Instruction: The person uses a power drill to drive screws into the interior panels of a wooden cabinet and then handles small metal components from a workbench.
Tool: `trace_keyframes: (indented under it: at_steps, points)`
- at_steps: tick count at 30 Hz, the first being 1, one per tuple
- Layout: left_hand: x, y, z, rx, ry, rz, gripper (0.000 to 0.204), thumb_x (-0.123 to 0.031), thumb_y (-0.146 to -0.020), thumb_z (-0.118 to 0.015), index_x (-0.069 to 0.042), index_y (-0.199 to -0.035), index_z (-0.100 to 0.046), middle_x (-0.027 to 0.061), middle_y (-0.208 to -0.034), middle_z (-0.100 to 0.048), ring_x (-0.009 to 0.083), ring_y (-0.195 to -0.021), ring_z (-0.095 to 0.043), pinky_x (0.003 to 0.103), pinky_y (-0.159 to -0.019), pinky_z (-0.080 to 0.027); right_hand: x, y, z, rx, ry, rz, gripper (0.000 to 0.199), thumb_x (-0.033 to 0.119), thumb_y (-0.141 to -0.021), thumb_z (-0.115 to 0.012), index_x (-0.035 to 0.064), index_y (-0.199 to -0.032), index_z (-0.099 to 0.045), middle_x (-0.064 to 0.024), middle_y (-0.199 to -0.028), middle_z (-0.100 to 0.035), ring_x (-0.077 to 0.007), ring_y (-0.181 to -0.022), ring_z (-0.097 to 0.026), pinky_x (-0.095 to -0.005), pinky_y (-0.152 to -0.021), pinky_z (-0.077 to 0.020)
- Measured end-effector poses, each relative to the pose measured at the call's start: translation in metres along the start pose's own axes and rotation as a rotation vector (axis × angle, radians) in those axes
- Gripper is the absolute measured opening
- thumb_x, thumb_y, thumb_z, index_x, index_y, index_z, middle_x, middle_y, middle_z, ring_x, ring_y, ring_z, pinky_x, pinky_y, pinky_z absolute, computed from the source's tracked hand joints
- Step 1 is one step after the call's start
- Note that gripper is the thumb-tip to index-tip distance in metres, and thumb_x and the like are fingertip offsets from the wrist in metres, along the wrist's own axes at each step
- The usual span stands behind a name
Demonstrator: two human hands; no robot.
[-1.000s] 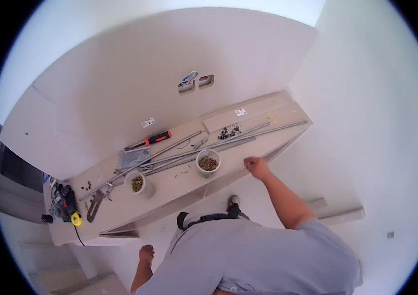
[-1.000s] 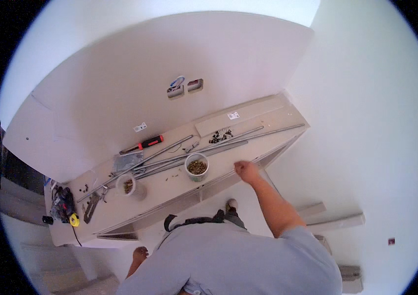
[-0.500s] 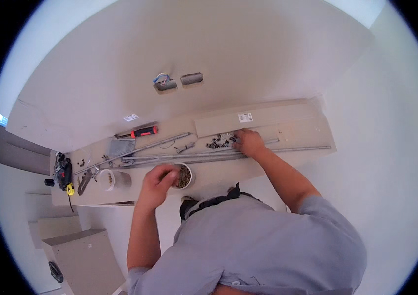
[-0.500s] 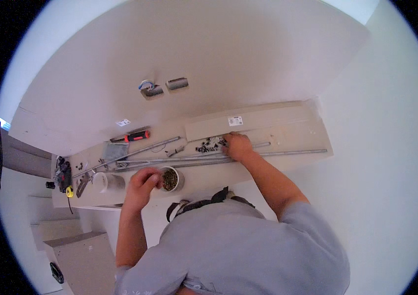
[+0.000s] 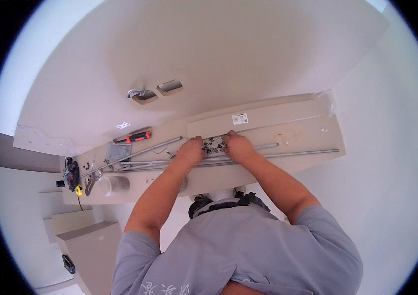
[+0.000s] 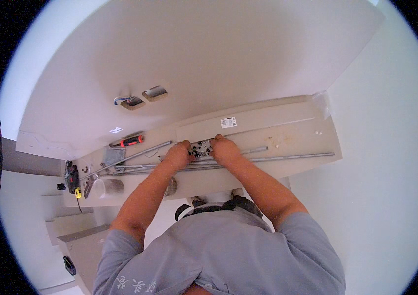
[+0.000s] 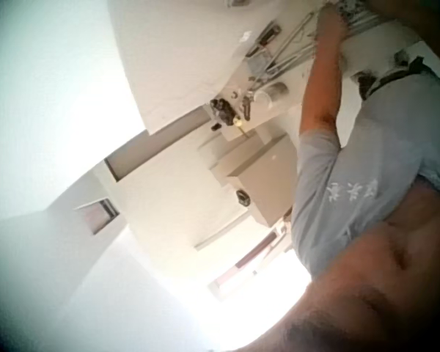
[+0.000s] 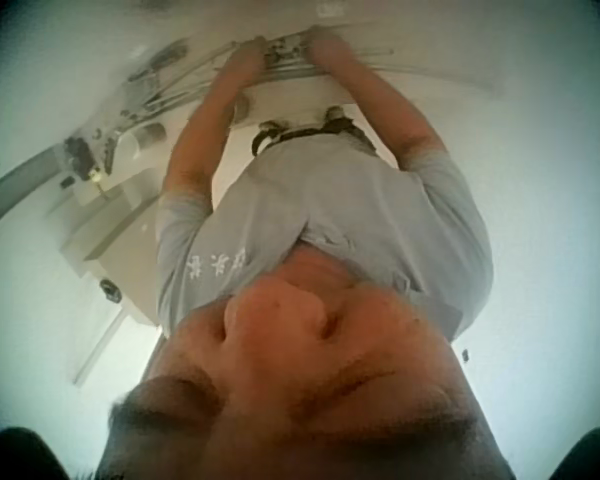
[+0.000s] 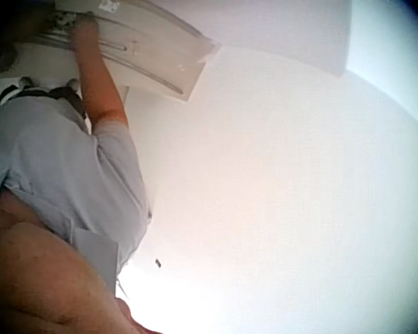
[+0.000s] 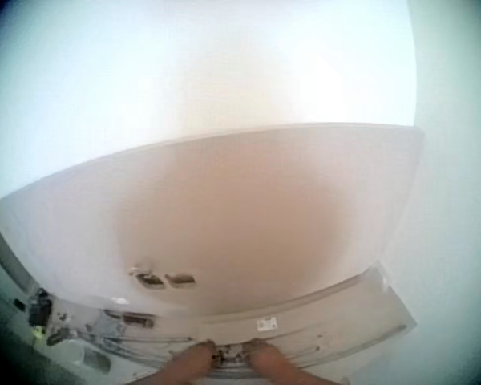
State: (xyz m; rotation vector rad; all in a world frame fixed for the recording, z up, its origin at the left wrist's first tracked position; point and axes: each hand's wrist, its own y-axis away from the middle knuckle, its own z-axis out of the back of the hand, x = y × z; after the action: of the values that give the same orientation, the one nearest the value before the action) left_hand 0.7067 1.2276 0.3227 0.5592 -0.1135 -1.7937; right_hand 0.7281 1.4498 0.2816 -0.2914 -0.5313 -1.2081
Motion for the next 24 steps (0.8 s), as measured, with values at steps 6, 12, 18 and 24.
trace_keyframes:
  at_steps: [6, 12, 18, 24]
  points:
    - [0.001, -0.003, -0.027, -0.150, 0.073, -0.019, 0.040, -0.016, -0.073, -0.081, -0.001, -0.104, -0.063, 0.0268, -0.105, -0.067, 0.0455, -0.101, -0.065, 0.052, -0.088, -0.053, 0.009, -0.013, -0.016, 0.004, -0.042, 0.043, 0.042, 0.021, -0.078, -0.079, 0.0038, -0.114, -0.066, -0.0178, -0.108, -0.063, -0.0390, -0.099, -0.066, -0.0481, -0.088, -0.0554]
    - [-0.003, -0.010, -0.043, -0.209, 0.201, 0.021, 0.040, -0.015, -0.074, -0.080, -0.002, -0.108, -0.064, 0.0269, -0.105, -0.068, 0.0471, -0.103, -0.064, 0.052, -0.090, -0.052, 0.011, -0.017, -0.026, -0.014, -0.061, 0.118, 0.042, 0.017, -0.078, -0.076, 0.0046, -0.116, -0.064, -0.0187, -0.108, -0.062, -0.0390, -0.099, -0.066, -0.0485, -0.086, -0.0557]
    - [-0.016, -0.014, -0.053, -0.312, 0.242, 0.039, 0.031, -0.013, -0.082, -0.067, -0.001, -0.111, -0.067, 0.0278, -0.107, -0.069, 0.0464, -0.104, -0.064, 0.053, -0.090, -0.052, 0.015, -0.019, -0.033, -0.048, 0.001, 0.072, 0.037, 0.020, -0.078, -0.074, 0.0045, -0.111, -0.064, -0.0187, -0.104, -0.062, -0.0410, -0.096, -0.067, -0.0498, -0.084, -0.0563]
    - [-0.011, -0.023, -0.074, -0.287, 0.646, 0.244, 0.035, -0.015, -0.085, -0.058, 0.001, -0.115, -0.068, 0.0289, -0.108, -0.069, 0.0474, -0.106, -0.064, 0.052, -0.093, -0.050, 0.029, -0.013, -0.024, -0.199, -0.225, -0.022, 0.031, 0.020, -0.079, -0.073, 0.0025, -0.103, -0.066, -0.0215, -0.108, -0.064, -0.0408, -0.099, -0.066, -0.0503, -0.086, -0.0555]
